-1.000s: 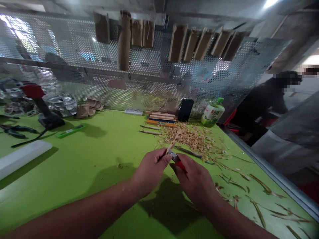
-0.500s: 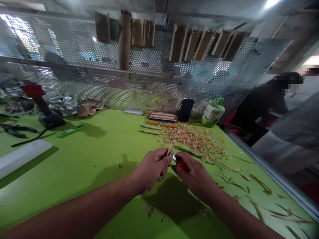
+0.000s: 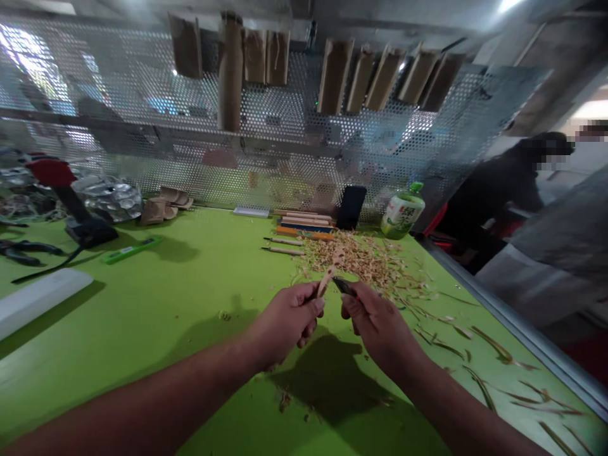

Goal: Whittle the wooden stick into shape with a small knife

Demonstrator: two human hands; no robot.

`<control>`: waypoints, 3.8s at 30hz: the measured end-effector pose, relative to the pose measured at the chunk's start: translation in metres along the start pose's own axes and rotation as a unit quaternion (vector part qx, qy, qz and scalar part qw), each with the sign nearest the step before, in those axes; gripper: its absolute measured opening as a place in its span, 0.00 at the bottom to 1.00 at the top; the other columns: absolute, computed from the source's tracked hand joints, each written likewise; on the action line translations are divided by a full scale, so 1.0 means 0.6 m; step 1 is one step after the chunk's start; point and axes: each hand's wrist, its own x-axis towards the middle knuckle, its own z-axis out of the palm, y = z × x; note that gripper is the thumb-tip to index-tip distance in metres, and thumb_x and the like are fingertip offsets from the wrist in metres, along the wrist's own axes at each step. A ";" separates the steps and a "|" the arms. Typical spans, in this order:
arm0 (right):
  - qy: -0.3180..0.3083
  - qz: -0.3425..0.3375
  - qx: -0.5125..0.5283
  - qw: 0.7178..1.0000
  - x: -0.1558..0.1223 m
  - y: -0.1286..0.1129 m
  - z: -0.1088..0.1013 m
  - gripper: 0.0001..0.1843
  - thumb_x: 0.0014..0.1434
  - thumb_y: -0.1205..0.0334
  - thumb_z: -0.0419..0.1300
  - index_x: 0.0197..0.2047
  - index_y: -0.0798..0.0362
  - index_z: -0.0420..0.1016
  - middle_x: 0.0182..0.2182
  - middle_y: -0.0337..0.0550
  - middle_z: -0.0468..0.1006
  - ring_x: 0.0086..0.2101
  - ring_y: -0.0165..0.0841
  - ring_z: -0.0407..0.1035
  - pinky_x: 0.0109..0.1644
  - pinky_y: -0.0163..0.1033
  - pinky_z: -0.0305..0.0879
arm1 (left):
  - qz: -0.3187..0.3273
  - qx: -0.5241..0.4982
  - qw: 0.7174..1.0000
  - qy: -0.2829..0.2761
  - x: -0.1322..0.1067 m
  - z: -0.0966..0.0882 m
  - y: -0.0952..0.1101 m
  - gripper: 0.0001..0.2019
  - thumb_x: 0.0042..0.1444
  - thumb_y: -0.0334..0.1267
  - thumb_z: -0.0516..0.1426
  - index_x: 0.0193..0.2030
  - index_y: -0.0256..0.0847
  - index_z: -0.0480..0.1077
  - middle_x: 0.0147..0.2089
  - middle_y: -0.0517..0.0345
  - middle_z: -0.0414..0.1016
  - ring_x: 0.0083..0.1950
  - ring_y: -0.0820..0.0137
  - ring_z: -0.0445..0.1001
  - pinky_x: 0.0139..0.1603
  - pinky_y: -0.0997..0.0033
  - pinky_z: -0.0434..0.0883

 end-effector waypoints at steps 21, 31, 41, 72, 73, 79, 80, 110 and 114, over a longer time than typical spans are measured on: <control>-0.008 0.012 -0.046 0.999 -0.001 0.002 0.004 0.19 0.66 0.46 0.42 0.31 0.49 0.59 0.22 0.36 0.68 0.23 0.31 0.62 0.27 0.35 0.49 | -0.005 0.024 1.000 -0.013 -0.005 -0.002 0.006 0.09 0.61 0.41 0.53 0.39 0.37 0.68 0.25 0.67 0.62 0.18 0.82 0.56 0.17 0.79 0.57; -0.019 0.007 -0.167 0.986 0.001 -0.006 0.005 0.19 0.67 0.47 0.40 0.32 0.49 0.60 0.21 0.38 0.67 0.21 0.32 0.61 0.26 0.37 0.43 | -0.028 0.044 0.999 0.006 -0.001 -0.007 0.004 0.12 0.59 0.44 0.54 0.31 0.38 0.67 0.21 0.68 0.57 0.19 0.81 0.49 0.21 0.77 0.50; -0.113 0.046 -0.226 0.966 0.008 -0.005 0.009 0.21 0.69 0.50 0.40 0.35 0.51 0.66 0.26 0.44 0.75 0.26 0.34 0.68 0.27 0.38 0.47 | -0.123 0.037 0.991 0.042 0.010 0.006 -0.020 0.15 0.59 0.46 0.53 0.25 0.40 0.59 0.19 0.69 0.54 0.18 0.80 0.50 0.20 0.77 0.49; -0.152 0.041 -0.190 0.969 0.037 0.020 0.025 0.27 0.68 0.48 0.39 0.31 0.53 0.72 0.28 0.48 0.75 0.29 0.34 0.67 0.32 0.38 0.55 | -0.148 0.020 0.987 0.052 0.028 0.006 -0.048 0.15 0.58 0.44 0.54 0.26 0.42 0.55 0.18 0.70 0.48 0.17 0.79 0.45 0.19 0.74 0.44; -0.150 0.042 -0.196 0.968 0.036 0.017 0.024 0.28 0.68 0.46 0.39 0.31 0.53 0.72 0.28 0.47 0.76 0.29 0.34 0.68 0.31 0.38 0.54 | -0.142 0.025 0.988 0.054 0.027 0.008 -0.048 0.15 0.59 0.45 0.53 0.26 0.42 0.55 0.18 0.70 0.48 0.17 0.79 0.45 0.19 0.74 0.44; -0.127 0.072 -0.248 0.958 0.031 -0.003 0.014 0.32 0.65 0.38 0.38 0.32 0.51 0.73 0.26 0.47 0.76 0.27 0.38 0.70 0.27 0.38 0.50 | -0.078 0.076 0.991 0.072 0.019 0.014 -0.052 0.15 0.59 0.47 0.52 0.26 0.41 0.57 0.18 0.69 0.49 0.19 0.78 0.47 0.22 0.74 0.46; -0.124 0.079 -0.249 0.957 0.030 -0.005 0.012 0.32 0.65 0.38 0.37 0.31 0.51 0.73 0.25 0.47 0.75 0.27 0.38 0.69 0.27 0.38 0.50 | -0.068 0.086 0.991 0.075 0.018 0.015 -0.051 0.15 0.59 0.46 0.52 0.25 0.41 0.58 0.19 0.68 0.50 0.19 0.78 0.48 0.22 0.74 0.46; -0.114 0.063 -0.085 0.988 0.019 0.009 0.002 0.30 0.63 0.35 0.40 0.24 0.50 0.60 0.19 0.38 0.65 0.21 0.30 0.59 0.26 0.36 0.49 | 0.060 0.245 0.966 0.059 0.010 0.011 -0.034 0.14 0.61 0.43 0.49 0.32 0.38 0.69 0.23 0.64 0.59 0.25 0.75 0.55 0.26 0.73 0.51; -0.128 0.064 -0.038 0.989 0.021 0.005 0.004 0.30 0.63 0.36 0.41 0.23 0.50 0.59 0.17 0.36 0.62 0.19 0.29 0.57 0.24 0.35 0.47 | 0.065 0.249 0.965 0.058 0.011 0.010 -0.035 0.14 0.61 0.43 0.49 0.33 0.38 0.71 0.24 0.64 0.60 0.25 0.75 0.55 0.26 0.74 0.51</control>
